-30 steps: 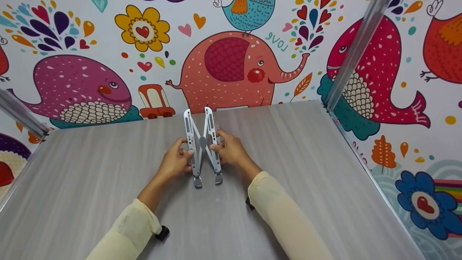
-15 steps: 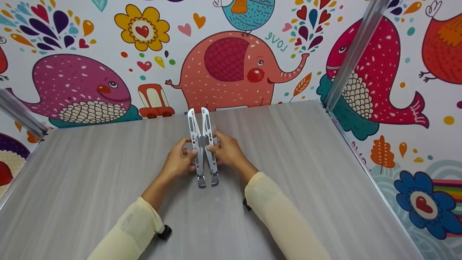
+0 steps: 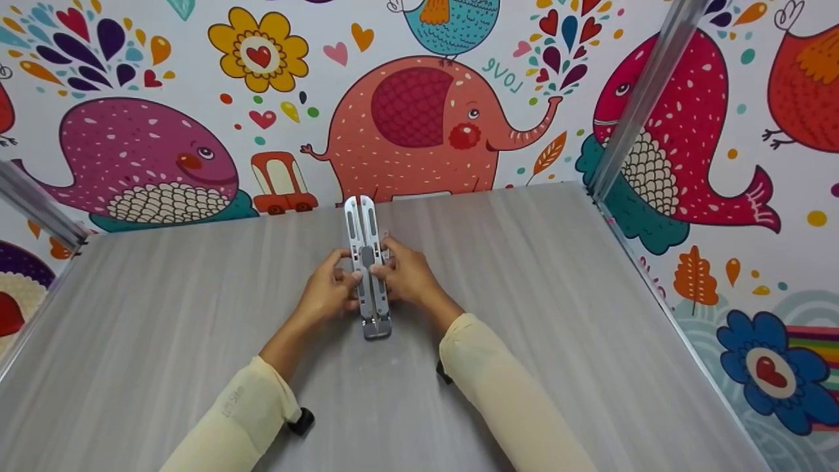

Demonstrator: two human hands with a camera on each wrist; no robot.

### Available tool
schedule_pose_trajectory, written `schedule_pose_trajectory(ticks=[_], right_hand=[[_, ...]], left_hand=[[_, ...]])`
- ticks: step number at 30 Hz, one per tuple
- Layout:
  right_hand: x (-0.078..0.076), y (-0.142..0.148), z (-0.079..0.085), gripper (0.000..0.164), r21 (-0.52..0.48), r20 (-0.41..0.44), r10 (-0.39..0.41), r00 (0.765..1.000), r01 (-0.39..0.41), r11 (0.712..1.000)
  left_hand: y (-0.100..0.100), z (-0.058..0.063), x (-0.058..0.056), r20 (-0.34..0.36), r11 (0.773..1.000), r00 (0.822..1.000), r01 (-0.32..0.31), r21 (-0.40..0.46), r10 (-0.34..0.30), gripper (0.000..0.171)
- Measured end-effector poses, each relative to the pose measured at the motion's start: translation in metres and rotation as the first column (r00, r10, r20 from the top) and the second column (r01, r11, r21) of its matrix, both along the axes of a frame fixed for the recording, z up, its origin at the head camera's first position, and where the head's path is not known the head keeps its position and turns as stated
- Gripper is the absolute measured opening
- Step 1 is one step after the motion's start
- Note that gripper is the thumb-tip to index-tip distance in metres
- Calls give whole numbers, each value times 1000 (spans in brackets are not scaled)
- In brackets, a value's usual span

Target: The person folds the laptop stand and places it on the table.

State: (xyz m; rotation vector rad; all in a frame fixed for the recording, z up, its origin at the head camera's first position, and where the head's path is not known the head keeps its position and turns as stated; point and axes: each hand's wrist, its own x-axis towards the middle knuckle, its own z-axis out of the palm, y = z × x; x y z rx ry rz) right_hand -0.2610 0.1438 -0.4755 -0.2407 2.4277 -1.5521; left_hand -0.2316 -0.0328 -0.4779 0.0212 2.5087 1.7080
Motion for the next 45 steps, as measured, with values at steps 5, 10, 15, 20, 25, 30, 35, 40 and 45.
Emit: schedule_pose_trajectory(ticks=[5,10,15,20,25,30,35,40,45], right_hand=[[-1,2,-1,27,9,0,7,1000,-7,1000],[-3,3,-3,26,-18,6,24,1000,-24,1000],[-4,4,-1,25,-15,28,28,999,-28,999],[-3,5,2,25,-4,41,31,999,-31,1000],[-2,5,0,27,-11,31,28,999,-27,1000],[0,4,-2,29,-10,23,21,1000,-21,1000],[0,2,-2,30,-17,7,30,1000,-30,999],[1,3,0,33,9,-24,29,999,-29,1000],[1,9,1,36,78,-53,56,997,-52,996]], left_hand=[[1,0,-2,2,1000,1000,0,4,0,39],[1,2,-2,14,1000,1000,0,27,-1,37],[1,4,-3,26,997,1000,-10,76,8,36],[1,3,-3,4,997,1000,-7,72,7,35],[2,2,-3,-1,998,1000,-9,64,9,36],[3,-1,1,-26,1000,1000,-5,8,5,40],[5,-1,5,-87,997,995,-45,-63,39,43],[9,1,8,-161,987,983,-110,-118,90,44],[15,-2,19,-208,973,973,-136,-185,96,39]])
